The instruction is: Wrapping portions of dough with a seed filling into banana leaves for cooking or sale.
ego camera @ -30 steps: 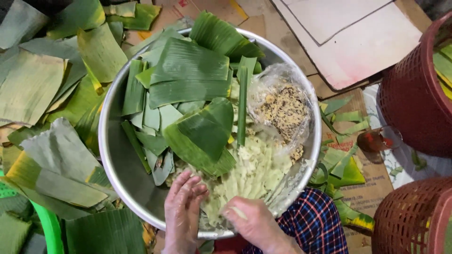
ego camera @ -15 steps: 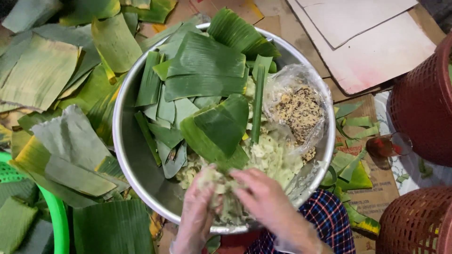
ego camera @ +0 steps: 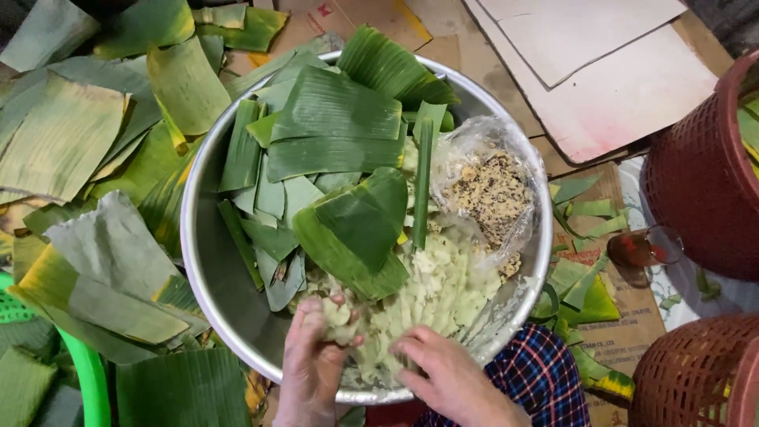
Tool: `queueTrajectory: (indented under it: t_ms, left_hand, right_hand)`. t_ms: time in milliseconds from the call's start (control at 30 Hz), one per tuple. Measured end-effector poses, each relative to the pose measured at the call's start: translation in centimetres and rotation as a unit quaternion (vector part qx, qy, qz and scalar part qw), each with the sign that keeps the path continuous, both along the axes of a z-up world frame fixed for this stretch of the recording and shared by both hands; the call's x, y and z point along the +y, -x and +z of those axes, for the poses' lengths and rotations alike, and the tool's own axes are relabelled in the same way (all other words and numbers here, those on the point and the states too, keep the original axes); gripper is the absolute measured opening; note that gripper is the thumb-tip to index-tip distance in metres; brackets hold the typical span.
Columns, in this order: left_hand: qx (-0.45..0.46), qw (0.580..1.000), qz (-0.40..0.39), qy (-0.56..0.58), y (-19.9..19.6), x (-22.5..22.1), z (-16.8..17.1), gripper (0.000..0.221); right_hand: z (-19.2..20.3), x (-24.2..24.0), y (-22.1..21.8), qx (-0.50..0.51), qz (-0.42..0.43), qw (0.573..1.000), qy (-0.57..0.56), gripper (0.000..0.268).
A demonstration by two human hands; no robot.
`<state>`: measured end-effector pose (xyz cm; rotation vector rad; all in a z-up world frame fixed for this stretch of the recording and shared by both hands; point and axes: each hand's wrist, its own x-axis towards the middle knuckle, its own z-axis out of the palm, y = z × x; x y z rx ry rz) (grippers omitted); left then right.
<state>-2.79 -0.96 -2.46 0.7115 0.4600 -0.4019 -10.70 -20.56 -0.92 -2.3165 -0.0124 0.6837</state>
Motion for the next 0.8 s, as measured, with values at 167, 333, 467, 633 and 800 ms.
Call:
queueTrajectory:
  t_ms: [167,333,467,633,800]
  left_hand:
    - [0.001,0.999,0.037,-0.022,0.2,0.3,-0.8,0.044]
    - [0.019,1.000,-0.007,-0.009,-0.4,0.0,0.7,0.071]
    - [0.041,0.995,-0.073,0.060,-0.4,-0.4,1.2,0.085]
    - [-0.001,0.990,-0.102,0.097,0.9,-1.3,0.3,0.088]
    - [0.013,0.995,-0.083,0.052,1.4,-1.7,-0.3,0.060]
  right_hand:
    - [0.1,-0.5,1.1,-0.027,-0.014,0.999,0.034,0.015]
    - [2.0,-0.2,-0.4,0.043,0.034,0.998,0.015,0.012]
    - [5.5,1.2,-1.7,-0.089,-0.142,0.971,-0.170,0.019]
    - [2.9,5.3,-4.0,-0.103,-0.066,0.988,-0.094,0.032]
    - [2.3,4.1,-4.7,-0.232,-0.106,0.949,-0.187,0.009]
